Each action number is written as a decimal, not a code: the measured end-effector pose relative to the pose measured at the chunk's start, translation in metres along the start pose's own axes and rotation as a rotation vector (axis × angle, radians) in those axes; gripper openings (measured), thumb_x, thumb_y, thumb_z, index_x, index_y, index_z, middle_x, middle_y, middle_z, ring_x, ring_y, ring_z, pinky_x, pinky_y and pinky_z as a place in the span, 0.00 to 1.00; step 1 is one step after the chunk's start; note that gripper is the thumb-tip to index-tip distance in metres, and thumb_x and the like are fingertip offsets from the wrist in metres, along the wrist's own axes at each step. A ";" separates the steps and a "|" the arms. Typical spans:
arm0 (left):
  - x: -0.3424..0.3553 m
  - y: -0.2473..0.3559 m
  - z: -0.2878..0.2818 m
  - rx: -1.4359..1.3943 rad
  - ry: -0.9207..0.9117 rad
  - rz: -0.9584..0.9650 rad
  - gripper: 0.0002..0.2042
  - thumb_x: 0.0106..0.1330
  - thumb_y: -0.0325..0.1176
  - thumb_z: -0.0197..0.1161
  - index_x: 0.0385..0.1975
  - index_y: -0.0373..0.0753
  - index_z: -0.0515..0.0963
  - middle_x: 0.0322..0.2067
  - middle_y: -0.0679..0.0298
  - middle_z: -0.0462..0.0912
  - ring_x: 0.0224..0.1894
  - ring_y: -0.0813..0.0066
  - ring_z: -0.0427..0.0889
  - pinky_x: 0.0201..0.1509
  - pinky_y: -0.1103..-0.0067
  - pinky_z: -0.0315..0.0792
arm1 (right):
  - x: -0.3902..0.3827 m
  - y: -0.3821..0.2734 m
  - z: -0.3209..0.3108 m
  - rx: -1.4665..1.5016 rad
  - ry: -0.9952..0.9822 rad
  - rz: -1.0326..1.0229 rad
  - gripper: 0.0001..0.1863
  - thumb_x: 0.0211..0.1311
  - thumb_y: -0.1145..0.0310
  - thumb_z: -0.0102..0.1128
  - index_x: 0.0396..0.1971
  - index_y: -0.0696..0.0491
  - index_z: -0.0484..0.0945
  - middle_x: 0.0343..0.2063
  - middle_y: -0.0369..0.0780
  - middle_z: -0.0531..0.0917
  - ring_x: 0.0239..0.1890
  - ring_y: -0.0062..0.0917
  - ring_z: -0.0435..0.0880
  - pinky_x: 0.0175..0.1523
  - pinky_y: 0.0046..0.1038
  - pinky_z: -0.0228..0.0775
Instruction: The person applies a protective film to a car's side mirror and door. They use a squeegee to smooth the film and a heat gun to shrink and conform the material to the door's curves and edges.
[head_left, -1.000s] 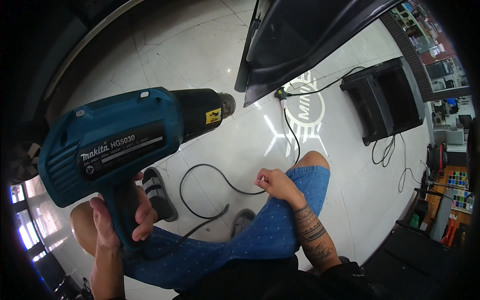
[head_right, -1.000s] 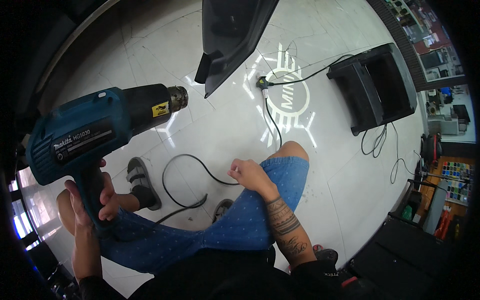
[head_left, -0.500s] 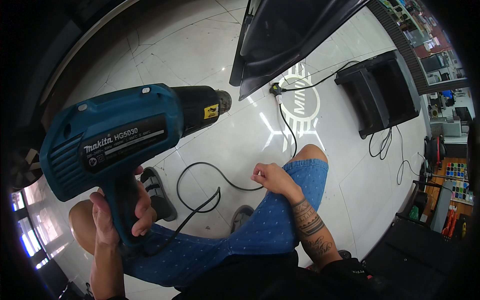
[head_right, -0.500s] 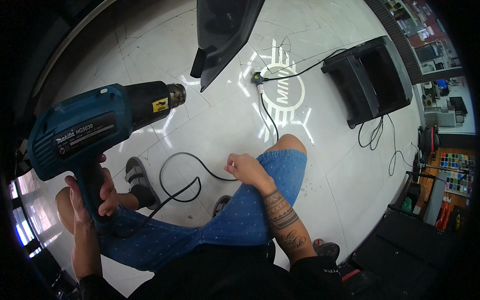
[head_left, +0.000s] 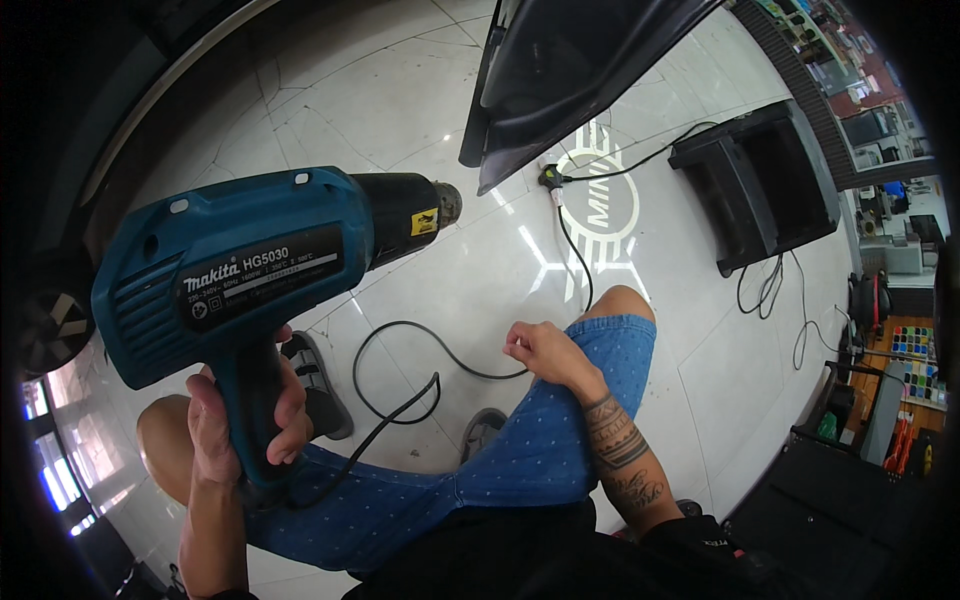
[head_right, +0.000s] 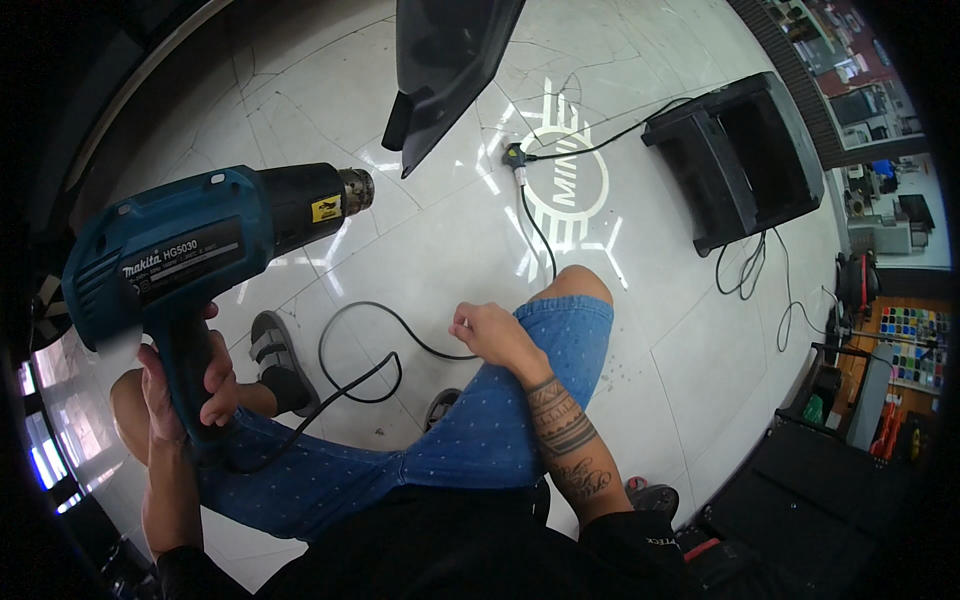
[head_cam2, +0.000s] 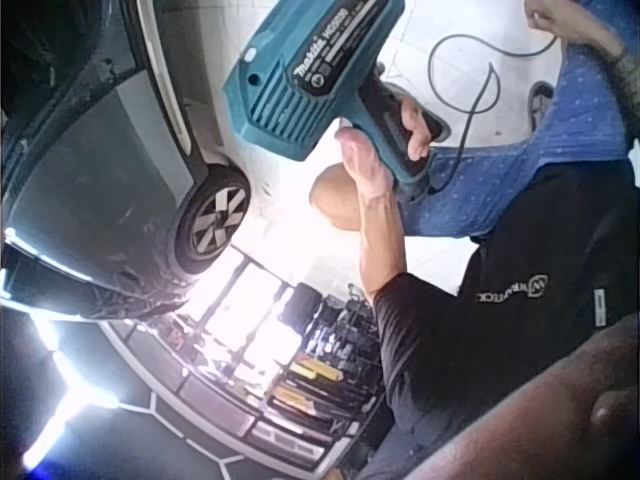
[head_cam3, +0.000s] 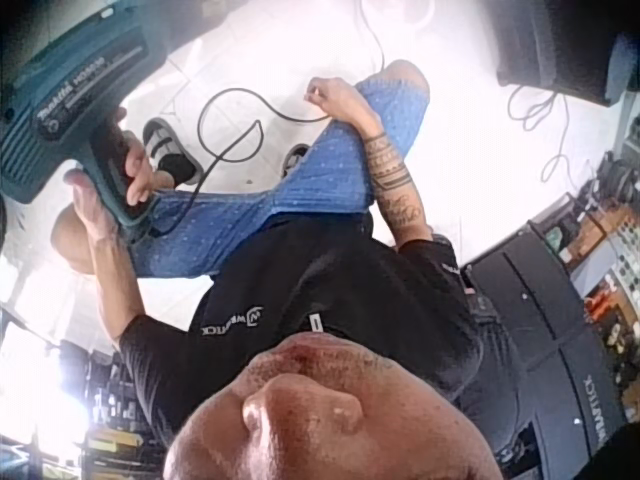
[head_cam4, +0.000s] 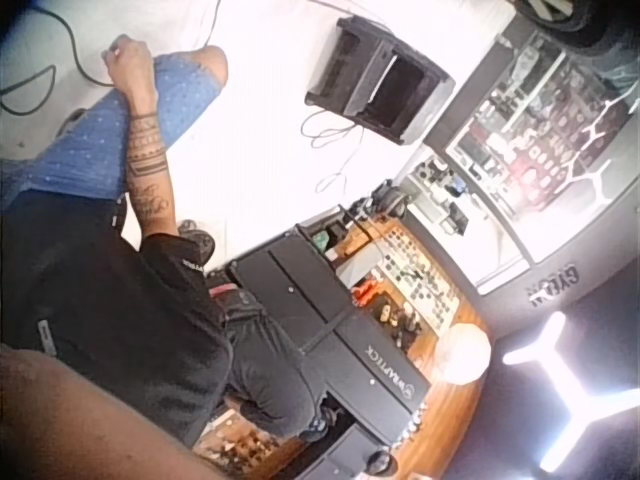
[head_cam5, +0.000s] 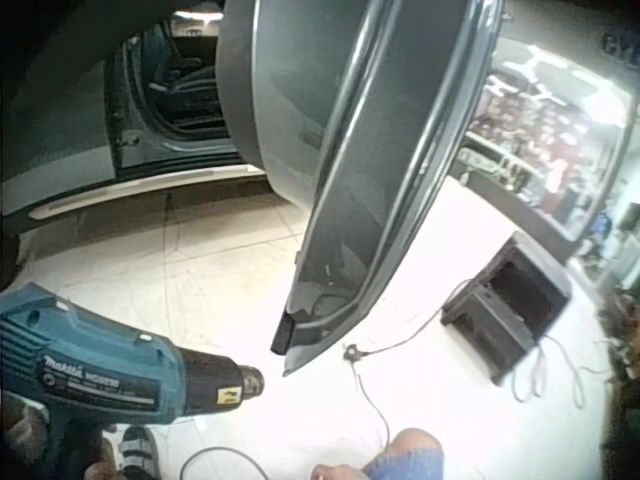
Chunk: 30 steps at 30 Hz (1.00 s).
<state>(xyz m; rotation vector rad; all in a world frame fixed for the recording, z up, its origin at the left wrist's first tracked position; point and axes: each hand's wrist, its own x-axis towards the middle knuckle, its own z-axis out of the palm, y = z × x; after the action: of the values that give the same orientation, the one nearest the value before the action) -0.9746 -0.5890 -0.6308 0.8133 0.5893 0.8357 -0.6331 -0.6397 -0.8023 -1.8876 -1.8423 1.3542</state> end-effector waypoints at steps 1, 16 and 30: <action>0.000 0.000 0.000 -0.004 0.005 0.000 0.40 0.62 0.63 0.45 0.57 0.26 0.55 0.23 0.57 0.70 0.13 0.77 0.70 0.16 0.82 0.68 | 0.000 0.000 -0.001 0.007 0.009 -0.002 0.11 0.59 0.64 0.57 0.31 0.58 0.78 0.22 0.48 0.81 0.28 0.42 0.80 0.36 0.37 0.71; -0.003 0.002 0.001 -0.031 0.018 -0.010 0.41 0.62 0.64 0.43 0.59 0.27 0.55 0.24 0.56 0.70 0.13 0.76 0.71 0.16 0.83 0.68 | 0.012 0.001 -0.012 0.069 0.133 -0.023 0.09 0.59 0.68 0.56 0.29 0.60 0.76 0.18 0.50 0.78 0.22 0.40 0.77 0.31 0.34 0.68; 0.008 0.021 0.001 0.331 0.311 0.282 0.27 0.65 0.45 0.51 0.54 0.28 0.61 0.39 0.54 0.71 0.22 0.81 0.74 0.23 0.87 0.70 | 0.066 -0.093 -0.107 -0.141 0.630 -0.597 0.08 0.55 0.70 0.62 0.30 0.59 0.78 0.17 0.45 0.74 0.17 0.33 0.71 0.24 0.28 0.62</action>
<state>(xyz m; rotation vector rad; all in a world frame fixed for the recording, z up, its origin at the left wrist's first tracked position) -0.9781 -0.5747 -0.6143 1.0935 0.9181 1.1533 -0.6367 -0.5141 -0.7094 -1.3937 -1.9297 0.3886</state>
